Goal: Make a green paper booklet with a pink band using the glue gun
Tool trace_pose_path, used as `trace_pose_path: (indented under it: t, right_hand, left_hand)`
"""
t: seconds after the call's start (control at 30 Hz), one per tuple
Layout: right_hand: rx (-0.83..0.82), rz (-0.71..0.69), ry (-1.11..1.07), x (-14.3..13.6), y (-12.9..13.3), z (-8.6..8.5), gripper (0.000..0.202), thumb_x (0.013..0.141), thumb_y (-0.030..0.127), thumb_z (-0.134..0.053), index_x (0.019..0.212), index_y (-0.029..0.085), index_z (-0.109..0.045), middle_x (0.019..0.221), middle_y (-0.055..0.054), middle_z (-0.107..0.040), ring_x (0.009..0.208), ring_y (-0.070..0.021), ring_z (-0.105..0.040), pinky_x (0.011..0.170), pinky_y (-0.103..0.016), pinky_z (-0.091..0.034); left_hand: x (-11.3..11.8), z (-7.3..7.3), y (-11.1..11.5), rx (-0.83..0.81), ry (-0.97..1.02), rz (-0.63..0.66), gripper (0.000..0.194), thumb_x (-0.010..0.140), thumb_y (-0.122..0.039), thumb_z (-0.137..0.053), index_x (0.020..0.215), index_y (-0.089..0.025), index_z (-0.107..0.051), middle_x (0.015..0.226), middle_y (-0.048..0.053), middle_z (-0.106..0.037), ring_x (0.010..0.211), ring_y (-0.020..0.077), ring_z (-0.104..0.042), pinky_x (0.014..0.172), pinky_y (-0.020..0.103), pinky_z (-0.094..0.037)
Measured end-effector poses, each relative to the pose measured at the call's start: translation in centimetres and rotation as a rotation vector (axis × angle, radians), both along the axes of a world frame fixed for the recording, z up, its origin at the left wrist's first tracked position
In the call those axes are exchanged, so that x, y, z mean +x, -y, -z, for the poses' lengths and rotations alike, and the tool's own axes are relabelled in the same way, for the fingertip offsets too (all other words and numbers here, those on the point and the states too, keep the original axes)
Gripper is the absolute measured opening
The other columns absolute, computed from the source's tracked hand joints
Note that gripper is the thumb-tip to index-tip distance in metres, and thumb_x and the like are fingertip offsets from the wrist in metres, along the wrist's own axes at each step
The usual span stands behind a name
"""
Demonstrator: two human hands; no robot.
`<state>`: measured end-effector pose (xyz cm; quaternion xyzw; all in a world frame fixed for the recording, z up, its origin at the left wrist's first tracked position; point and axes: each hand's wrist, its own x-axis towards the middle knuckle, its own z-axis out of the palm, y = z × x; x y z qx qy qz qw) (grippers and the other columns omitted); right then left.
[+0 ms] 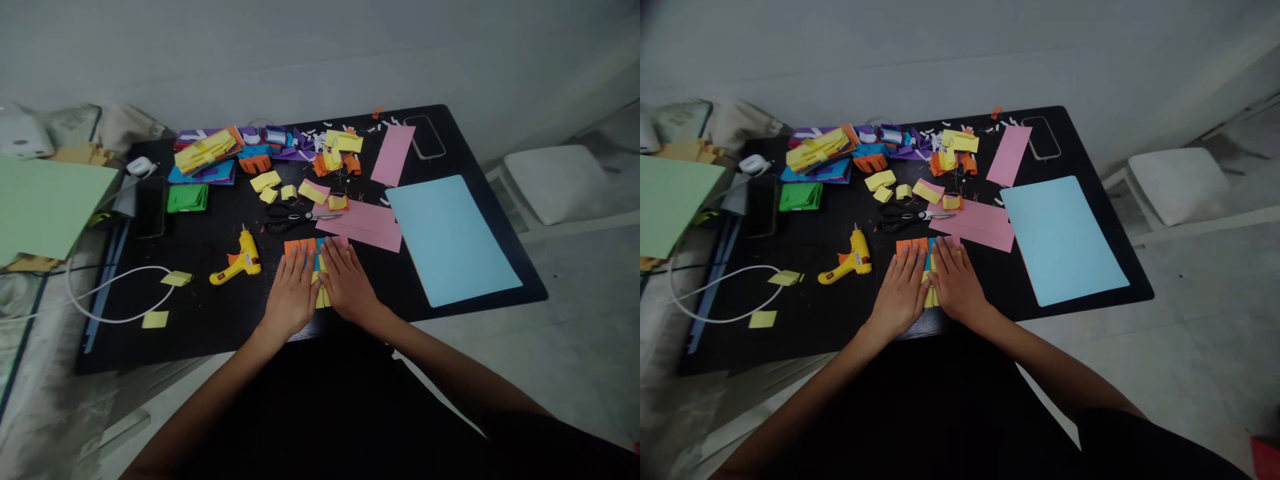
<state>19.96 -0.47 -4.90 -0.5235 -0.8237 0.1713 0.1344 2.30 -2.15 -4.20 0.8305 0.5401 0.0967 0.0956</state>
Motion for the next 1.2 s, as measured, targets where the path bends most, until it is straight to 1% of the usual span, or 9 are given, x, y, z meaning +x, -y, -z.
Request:
trace_pose_path:
  t: [0.2,0.33,0.47,0.67,0.87,0.97,1.2]
  right_hand:
    - [0.020,-0.006,0.018,-0.03,-0.09,-0.08,0.064,0.111,0.032,-0.033,0.169,0.008,-0.024,0.175,-0.017,-0.026,0.166,-0.0301,-0.015,0.136,-0.056,-0.015]
    - [0.029,0.002,0.003,-0.04,-0.11,0.09,0.064,0.111,0.033,-0.034,0.170,0.012,-0.021,0.175,-0.016,-0.027,0.166,-0.0298,-0.016,0.135,-0.058,-0.016]
    - [0.030,0.007,0.004,-0.08,-0.09,0.27,0.064,0.111,0.033,-0.034,0.170,0.011,-0.021,0.175,-0.016,-0.027,0.166,-0.0299,-0.016,0.135,-0.058,-0.016]
    - [0.039,-0.005,0.029,0.08,-0.09,0.31,0.064,0.111,0.034,-0.033,0.169,0.007,-0.024,0.175,-0.018,-0.027,0.166,-0.0302,-0.016,0.135,-0.057,-0.017]
    - [0.067,-0.003,0.025,0.15,0.05,0.61,0.067,0.112,0.034,-0.033,0.172,0.012,-0.013,0.175,-0.016,-0.027,0.166,-0.0287,-0.016,0.135,-0.057,-0.019]
    - [0.071,0.000,0.021,0.14,0.08,0.76,0.068,0.113,0.034,-0.032,0.172,0.013,-0.008,0.175,-0.016,-0.027,0.166,-0.0291,-0.017,0.135,-0.058,-0.020]
    - [0.087,-0.002,0.032,0.08,0.11,0.78,0.067,0.112,0.030,-0.033,0.172,0.011,-0.009,0.175,-0.018,-0.028,0.166,-0.0296,-0.016,0.134,-0.057,-0.021]
  left_hand:
    - [0.04,0.05,-0.10,0.015,-0.006,-0.005,0.062,0.110,-0.035,-0.034,0.165,-0.008,-0.031,0.173,0.020,-0.032,0.165,0.0314,-0.021,0.133,0.057,-0.022]
    - [0.00,-0.02,-0.14,0.014,-0.018,0.007,0.062,0.110,-0.035,-0.033,0.165,-0.007,-0.031,0.173,0.021,-0.032,0.165,0.0316,-0.021,0.133,0.058,-0.022]
    - [-0.02,-0.02,-0.13,0.016,-0.037,0.009,0.061,0.110,-0.035,-0.033,0.164,-0.006,-0.032,0.173,0.021,-0.030,0.164,0.0321,-0.022,0.133,0.058,-0.023]
    - [-0.06,0.15,-0.03,0.029,-0.048,0.005,0.062,0.110,-0.036,-0.035,0.165,-0.007,-0.032,0.173,0.020,-0.032,0.164,0.0314,-0.023,0.134,0.056,-0.023]
    - [-0.06,0.25,0.03,0.041,-0.050,-0.005,0.065,0.110,-0.037,-0.036,0.168,-0.009,-0.026,0.173,0.019,-0.032,0.164,0.0320,-0.022,0.133,0.056,-0.024]
    - [-0.10,0.30,0.04,0.041,-0.049,-0.002,0.065,0.110,-0.036,-0.036,0.168,-0.010,-0.025,0.173,0.019,-0.033,0.164,0.0321,-0.022,0.133,0.057,-0.024]
    - [-0.10,0.38,0.07,0.049,-0.034,-0.006,0.063,0.109,-0.034,-0.038,0.165,-0.007,-0.032,0.172,0.021,-0.033,0.164,0.0329,-0.024,0.133,0.057,-0.024]
